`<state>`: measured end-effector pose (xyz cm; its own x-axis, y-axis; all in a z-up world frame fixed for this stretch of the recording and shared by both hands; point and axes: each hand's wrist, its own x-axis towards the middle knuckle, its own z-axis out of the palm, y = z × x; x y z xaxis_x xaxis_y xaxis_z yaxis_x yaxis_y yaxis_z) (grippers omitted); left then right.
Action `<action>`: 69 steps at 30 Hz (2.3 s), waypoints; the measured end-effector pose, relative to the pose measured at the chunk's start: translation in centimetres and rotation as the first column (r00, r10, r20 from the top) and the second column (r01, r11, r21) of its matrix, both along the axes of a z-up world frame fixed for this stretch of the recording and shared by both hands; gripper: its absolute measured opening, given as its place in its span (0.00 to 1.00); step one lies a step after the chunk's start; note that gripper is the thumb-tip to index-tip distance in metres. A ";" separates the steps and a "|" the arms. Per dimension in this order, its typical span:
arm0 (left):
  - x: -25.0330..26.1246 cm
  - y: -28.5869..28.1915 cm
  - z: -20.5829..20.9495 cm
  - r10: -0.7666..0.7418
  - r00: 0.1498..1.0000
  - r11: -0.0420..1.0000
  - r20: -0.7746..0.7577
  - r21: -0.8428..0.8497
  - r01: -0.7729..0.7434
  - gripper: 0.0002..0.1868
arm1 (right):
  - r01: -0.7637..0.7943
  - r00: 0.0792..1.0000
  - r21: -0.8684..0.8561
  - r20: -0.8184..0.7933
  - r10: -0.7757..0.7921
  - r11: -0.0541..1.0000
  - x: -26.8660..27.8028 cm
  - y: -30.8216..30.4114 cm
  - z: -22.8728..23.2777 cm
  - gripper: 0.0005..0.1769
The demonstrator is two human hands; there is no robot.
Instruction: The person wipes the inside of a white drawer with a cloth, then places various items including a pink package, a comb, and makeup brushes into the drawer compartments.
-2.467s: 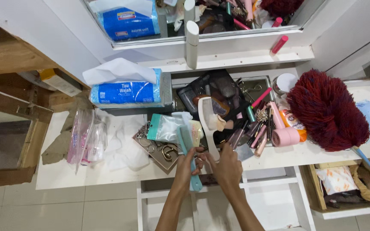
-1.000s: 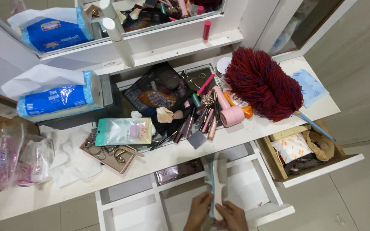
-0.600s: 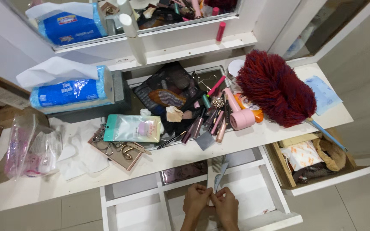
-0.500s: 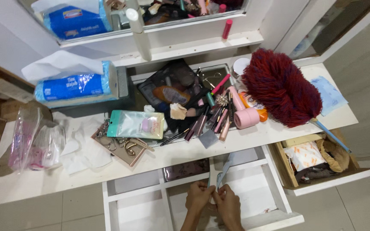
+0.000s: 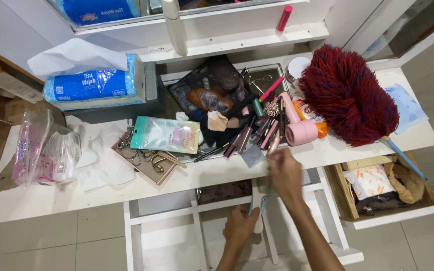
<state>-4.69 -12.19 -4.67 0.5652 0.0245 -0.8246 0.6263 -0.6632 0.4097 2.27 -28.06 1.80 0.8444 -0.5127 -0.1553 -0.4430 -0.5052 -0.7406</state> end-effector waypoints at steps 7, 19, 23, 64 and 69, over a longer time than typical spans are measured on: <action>-0.9 3.7 -1.7 0.009 0.999 1.000 -0.040 0.019 -0.008 0.36 | -0.057 0.991 -0.143 -0.131 0.038 0.988 10.1 5.3 -2.2 0.26; -2.5 14.1 -4.8 0.198 0.979 0.980 -0.045 -0.008 -0.198 0.28 | -0.540 0.764 -0.516 0.032 0.645 0.665 6.8 0.3 3.9 0.22; -1.5 13.8 -3.6 0.224 0.974 0.974 -0.012 -0.035 -0.225 0.27 | -0.695 0.548 -0.635 -0.165 0.820 0.337 9.1 1.1 2.8 0.27; -10.5 13.5 -11.1 0.220 0.848 0.975 0.482 -0.121 -0.185 0.14 | 0.030 0.910 0.206 -0.410 0.059 0.978 -15.7 17.1 -20.1 0.19; -10.0 14.3 -11.0 -0.052 0.880 0.998 0.473 0.002 0.058 0.21 | 0.149 0.854 0.155 -0.518 -0.048 0.977 -14.4 19.2 -15.1 0.18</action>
<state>-14.69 2.11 -15.66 0.8880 -0.0257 -0.4591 0.3192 -0.6842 0.6557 -12.10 -8.85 -13.30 0.5674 -0.5088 -0.6474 -0.8227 -0.3168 -0.4720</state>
